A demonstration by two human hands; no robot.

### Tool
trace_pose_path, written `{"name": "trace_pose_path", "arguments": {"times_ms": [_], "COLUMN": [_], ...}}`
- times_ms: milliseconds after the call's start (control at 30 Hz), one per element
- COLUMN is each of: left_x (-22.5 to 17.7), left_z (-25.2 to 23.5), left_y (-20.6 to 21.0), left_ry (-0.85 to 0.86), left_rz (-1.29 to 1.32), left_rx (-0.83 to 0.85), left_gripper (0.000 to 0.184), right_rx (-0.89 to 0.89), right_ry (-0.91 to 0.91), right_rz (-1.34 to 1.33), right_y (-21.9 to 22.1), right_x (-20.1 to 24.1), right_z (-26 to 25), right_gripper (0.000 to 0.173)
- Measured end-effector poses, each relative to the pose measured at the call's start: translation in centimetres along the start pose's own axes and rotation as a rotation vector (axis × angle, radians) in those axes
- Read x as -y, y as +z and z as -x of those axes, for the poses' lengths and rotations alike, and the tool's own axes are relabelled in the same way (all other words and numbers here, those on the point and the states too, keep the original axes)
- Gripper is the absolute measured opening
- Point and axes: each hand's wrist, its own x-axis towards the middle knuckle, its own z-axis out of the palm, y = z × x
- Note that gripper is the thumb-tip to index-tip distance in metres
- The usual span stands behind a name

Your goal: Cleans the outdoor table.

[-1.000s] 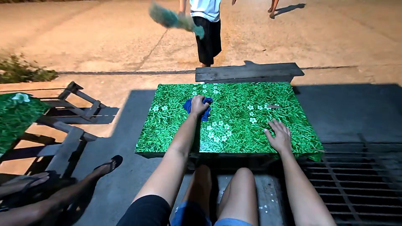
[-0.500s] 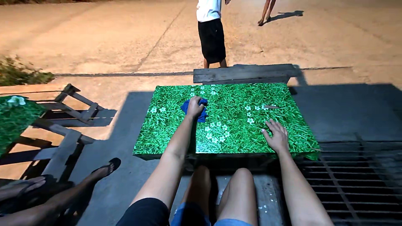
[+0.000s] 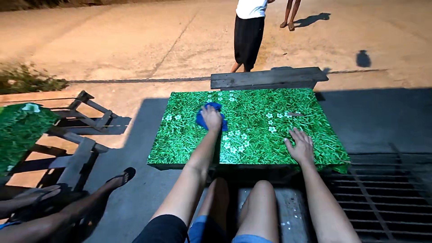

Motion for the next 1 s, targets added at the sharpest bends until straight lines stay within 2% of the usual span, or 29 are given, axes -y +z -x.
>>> {"name": "trace_pose_path", "arguments": {"times_ms": [133,200,267,333,467,567,667,833,933,1000], "left_x": [-4.9,-5.7,-5.2,-4.0,0.4,3.4,3.5,3.2,3.1,3.0], "left_z": [4.4,6.1,6.3,5.6,1.5,-1.1,-1.7,-2.2,-2.6,-2.5], "left_y": [1.9,2.6,2.7,2.4,1.0,-0.1,-0.7,-1.3,-1.2,-1.0], "left_ry": [0.454,0.664,0.759,0.706,0.35,0.227,0.22,0.354,0.396,0.393], "left_rz": [0.096,0.149,0.19,0.164,0.077,0.056,0.054,0.08,0.121,0.101], "left_rx": [0.189,0.242,0.216,0.169,0.055,0.038,0.068,0.203,0.208,0.2], "left_gripper": [0.043,0.042,0.04,0.038,0.036,0.035,0.036,0.04,0.034,0.039], "right_rx": [-0.005,-0.024,-0.019,-0.022,-0.017,-0.013,-0.021,-0.036,-0.047,-0.052], "right_ry": [-0.014,-0.028,-0.029,-0.022,-0.013,-0.009,-0.009,-0.015,-0.02,-0.021], "right_rz": [-0.012,-0.046,-0.052,-0.065,-0.059,-0.038,-0.038,-0.038,-0.036,-0.029], "right_y": [0.0,0.1,0.0,0.0,0.0,0.0,0.0,0.3,0.4,0.4], "right_x": [-0.2,-0.4,-0.4,-0.4,-0.5,-0.6,-0.3,-0.3,-0.4,-0.5], "right_z": [0.0,0.2,0.2,0.3,0.2,0.1,0.0,0.0,0.0,0.0], "right_gripper": [0.053,0.054,0.054,0.054,0.053,0.053,0.052,0.051,0.052,0.051]}}
